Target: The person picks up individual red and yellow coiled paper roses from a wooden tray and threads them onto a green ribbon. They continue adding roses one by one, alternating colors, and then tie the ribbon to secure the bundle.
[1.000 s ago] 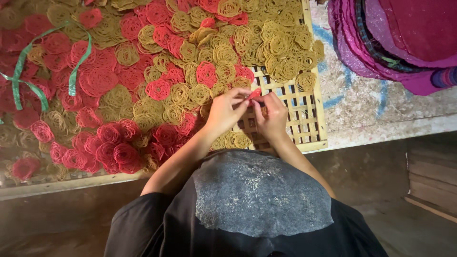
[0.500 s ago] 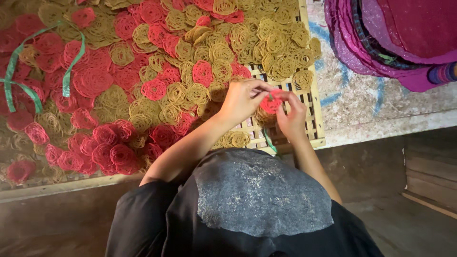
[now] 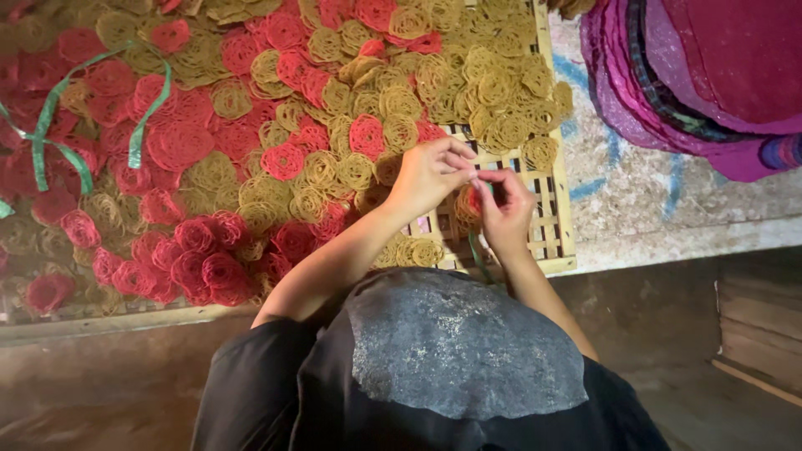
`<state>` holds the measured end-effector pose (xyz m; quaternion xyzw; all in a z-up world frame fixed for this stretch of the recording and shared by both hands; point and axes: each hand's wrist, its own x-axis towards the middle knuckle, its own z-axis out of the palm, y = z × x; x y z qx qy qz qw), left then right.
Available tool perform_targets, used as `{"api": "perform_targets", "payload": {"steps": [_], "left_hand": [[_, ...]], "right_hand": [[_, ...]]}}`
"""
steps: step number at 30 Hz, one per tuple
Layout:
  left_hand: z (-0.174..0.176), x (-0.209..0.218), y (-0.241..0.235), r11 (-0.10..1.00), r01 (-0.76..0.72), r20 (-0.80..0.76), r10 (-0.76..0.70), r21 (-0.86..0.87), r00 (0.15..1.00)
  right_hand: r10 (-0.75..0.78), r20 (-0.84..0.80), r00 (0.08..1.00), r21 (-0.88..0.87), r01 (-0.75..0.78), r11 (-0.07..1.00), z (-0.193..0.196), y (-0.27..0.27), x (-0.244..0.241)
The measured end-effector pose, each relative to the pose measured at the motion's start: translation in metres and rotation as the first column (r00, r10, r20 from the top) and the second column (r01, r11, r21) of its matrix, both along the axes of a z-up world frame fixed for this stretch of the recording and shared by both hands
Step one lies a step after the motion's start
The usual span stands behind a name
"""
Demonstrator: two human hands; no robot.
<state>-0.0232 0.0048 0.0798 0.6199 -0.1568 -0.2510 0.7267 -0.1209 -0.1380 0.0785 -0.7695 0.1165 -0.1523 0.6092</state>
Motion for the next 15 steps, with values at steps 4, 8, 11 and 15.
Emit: {"api": "perform_targets", "payload": {"steps": [4, 8, 11, 15], "left_hand": [[-0.009, 0.008, 0.025, 0.999, 0.004, -0.086, 0.0, 0.045, 0.996], [-0.012, 0.038, 0.07, 0.689, -0.398, 0.482, 0.08, 0.606, 0.872], [-0.019, 0.06, 0.099, 0.402, -0.629, 0.709, -0.076, 0.665, 0.701], [-0.031, 0.06, 0.106, 0.557, -0.613, 0.743, -0.011, 0.56, 0.669]], "right_hand": [[0.049, 0.111, 0.993, -0.252, -0.02, 0.967, -0.002, 0.011, 0.008], [0.056, 0.096, 0.994, -0.212, -0.035, 0.977, -0.001, 0.011, 0.014], [0.073, 0.121, 0.99, -0.205, -0.047, 0.978, 0.0, 0.01, 0.012], [0.077, 0.126, 0.989, -0.234, -0.046, 0.971, 0.004, 0.015, 0.015]]}}
